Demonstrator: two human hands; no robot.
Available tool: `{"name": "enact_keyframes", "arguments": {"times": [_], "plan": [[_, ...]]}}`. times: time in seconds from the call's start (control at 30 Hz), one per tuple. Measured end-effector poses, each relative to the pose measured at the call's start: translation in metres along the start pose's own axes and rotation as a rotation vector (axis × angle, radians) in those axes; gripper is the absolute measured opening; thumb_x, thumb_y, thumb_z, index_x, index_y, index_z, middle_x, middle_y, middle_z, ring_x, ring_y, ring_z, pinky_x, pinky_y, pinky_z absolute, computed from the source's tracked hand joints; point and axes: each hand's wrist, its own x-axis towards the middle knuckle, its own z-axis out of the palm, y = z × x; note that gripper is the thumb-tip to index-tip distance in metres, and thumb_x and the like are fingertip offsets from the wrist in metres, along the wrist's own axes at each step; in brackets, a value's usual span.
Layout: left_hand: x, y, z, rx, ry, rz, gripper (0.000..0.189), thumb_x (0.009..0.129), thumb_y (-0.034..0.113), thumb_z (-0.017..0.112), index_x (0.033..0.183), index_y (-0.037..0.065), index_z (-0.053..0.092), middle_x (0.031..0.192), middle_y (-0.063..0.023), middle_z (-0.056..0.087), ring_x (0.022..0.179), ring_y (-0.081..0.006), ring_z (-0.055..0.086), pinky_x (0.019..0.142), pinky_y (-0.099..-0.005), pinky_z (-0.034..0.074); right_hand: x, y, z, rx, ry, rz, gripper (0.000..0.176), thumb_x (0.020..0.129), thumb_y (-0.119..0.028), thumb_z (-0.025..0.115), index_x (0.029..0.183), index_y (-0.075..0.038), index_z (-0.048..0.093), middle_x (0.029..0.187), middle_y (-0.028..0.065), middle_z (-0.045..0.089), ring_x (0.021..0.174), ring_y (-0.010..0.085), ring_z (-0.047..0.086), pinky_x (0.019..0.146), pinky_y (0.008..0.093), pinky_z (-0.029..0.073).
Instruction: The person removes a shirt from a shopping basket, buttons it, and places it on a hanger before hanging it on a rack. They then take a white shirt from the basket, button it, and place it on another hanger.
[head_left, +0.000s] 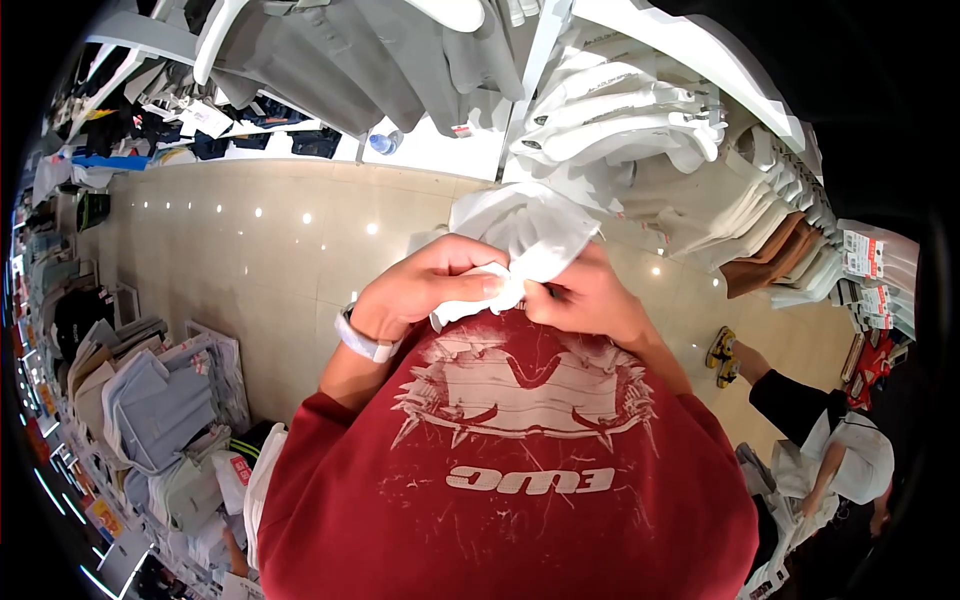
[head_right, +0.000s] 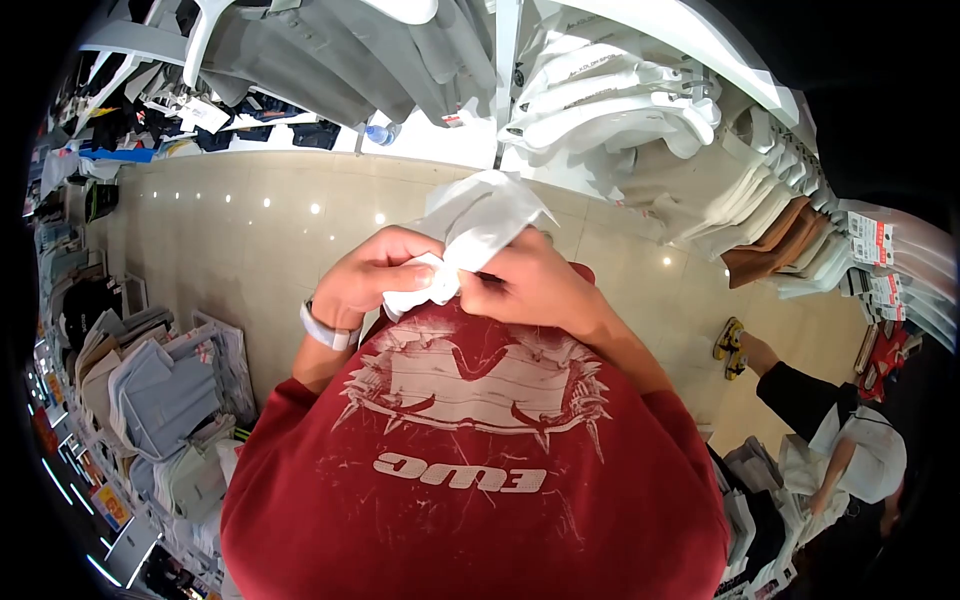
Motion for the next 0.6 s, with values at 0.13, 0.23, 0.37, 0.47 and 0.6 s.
{"name": "enact_keyframes", "arguments": {"times": [0.13,0.23,0.37,0.47,0.6], "plan": [[-0.019,0.028,-0.003,0.393,0.071,0.066,0.018,0.083,0.012,0.063,0.09,-0.006,0.064,0.077,-0.0038,0.061,0.068,-0.0073,0.053,0.06,-0.0223,0.041,-0.024,0.006,-0.007,0.219,0.216,0.357,0.008,0.079,0.001,0.055,0.079,0.006,0.061,0.067,0.0042,0.061,0.06,0.0072,0.053,0.051,0.0226,0.039],[-0.021,0.036,0.008,0.658,0.059,0.085,0.018,0.086,0.015,0.062,0.082,-0.001,0.064,0.066,-0.0023,0.057,0.061,-0.0071,0.047,0.056,-0.0226,0.039,-0.033,0.01,-0.004,0.352,0.325,0.505,0.012,0.079,0.003,0.052,0.073,0.005,0.062,0.064,0.0035,0.061,0.057,0.0085,0.052,0.051,0.0227,0.039],[-0.004,0.007,-0.022,0.692,0.226,-0.021,0.02,0.089,0.02,0.06,0.094,0.001,0.061,0.063,-0.0063,0.056,0.058,-0.0102,0.052,0.056,-0.0247,0.042,-0.033,0.008,-0.004,0.321,0.366,0.462,0.014,0.079,0.003,0.052,0.068,0.003,0.062,0.064,0.0032,0.06,0.057,0.0087,0.051,0.051,0.0239,0.039],[0.012,-0.021,-0.046,0.676,0.556,-0.192,0.039,0.086,0.027,0.064,0.112,-0.001,0.053,0.065,-0.0093,0.058,0.058,-0.0161,0.058,0.056,-0.027,0.045,-0.024,0.002,-0.009,0.259,0.326,0.39,0.012,0.076,0.004,0.054,0.067,0.003,0.062,0.064,0.0042,0.059,0.057,0.0104,0.052,0.051,0.0248,0.039],[0.025,-0.078,-0.088,1.067,0.57,-0.124,0.06,0.073,0.039,0.072,0.111,-0.004,0.052,0.064,-0.0119,0.058,0.059,-0.0189,0.058,0.057,-0.0284,0.045,-0.022,-0.014,-0.02,0.131,0.171,0.296,0.013,0.073,0.005,0.052,0.067,0.005,0.063,0.067,0.0079,0.063,0.063,0.0158,0.058,0.059,0.0269,0.044]]}}
